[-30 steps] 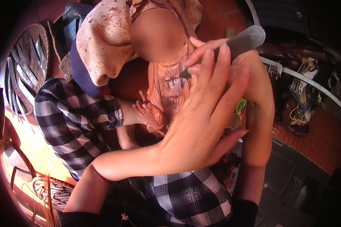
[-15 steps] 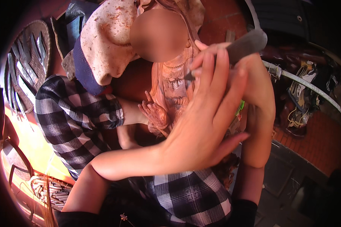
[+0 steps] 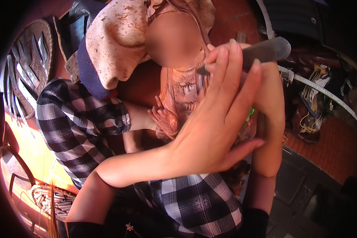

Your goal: The person carves a wooden statue using a chisel, focusing on refining the details of the figure's face and clothing. The person holds the statue with one hand and uses the chisel with the other to remove small shavings of wood.

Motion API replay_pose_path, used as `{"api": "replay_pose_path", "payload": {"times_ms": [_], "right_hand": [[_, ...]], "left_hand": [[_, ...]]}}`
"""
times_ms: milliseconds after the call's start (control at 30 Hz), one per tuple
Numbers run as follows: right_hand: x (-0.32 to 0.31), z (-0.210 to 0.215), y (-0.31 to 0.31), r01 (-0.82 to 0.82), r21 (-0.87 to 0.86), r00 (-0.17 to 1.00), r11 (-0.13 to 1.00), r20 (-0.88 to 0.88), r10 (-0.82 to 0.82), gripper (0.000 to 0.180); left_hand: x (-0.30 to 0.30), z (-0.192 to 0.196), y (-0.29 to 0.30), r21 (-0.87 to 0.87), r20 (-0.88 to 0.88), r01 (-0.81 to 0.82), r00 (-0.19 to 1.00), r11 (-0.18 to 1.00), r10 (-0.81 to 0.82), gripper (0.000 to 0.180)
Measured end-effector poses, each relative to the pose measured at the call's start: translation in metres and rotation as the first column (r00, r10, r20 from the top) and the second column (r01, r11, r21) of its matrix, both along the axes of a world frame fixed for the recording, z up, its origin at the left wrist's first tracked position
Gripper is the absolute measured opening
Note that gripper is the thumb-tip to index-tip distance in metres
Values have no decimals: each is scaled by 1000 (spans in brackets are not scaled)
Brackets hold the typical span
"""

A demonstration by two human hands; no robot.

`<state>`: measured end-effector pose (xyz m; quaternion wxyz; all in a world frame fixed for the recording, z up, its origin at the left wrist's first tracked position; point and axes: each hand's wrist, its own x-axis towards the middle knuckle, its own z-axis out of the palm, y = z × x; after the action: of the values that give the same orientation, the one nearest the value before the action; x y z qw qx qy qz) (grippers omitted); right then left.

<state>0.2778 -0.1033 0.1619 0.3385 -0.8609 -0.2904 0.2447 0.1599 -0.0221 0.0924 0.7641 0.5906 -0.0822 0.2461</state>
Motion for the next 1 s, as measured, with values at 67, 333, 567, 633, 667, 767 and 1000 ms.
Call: {"api": "replay_pose_path", "payload": {"times_ms": [67,333,567,633,667,767,1000], "right_hand": [[0,2,-1,-14,6,1000,1000,19,14,14],[-4,-7,2,-29,-12,997,1000,65,29,15],[-11,6,2,0,-100,984,995,180,18,16],[-9,-12,5,-14,14,986,1000,165,11,16],[-11,-21,6,0,81,991,997,132,-11,17],[-23,-3,6,140,128,986,982,77,-151,18],[-27,-3,3,162,69,973,984,156,-171,22]], "left_hand": [[-8,5,4,35,-14,39,999,999,-38,104],[-3,-7,6,36,-11,-3,1000,999,3,109],[-9,4,8,-11,2,70,998,997,-70,111],[-3,-9,9,5,-8,1,1000,1000,-1,110],[-2,-15,10,16,-13,-36,999,999,36,110],[-5,-1,9,-13,8,35,999,999,-35,110],[-1,-1,10,-17,8,14,1000,1000,-14,109]]}}
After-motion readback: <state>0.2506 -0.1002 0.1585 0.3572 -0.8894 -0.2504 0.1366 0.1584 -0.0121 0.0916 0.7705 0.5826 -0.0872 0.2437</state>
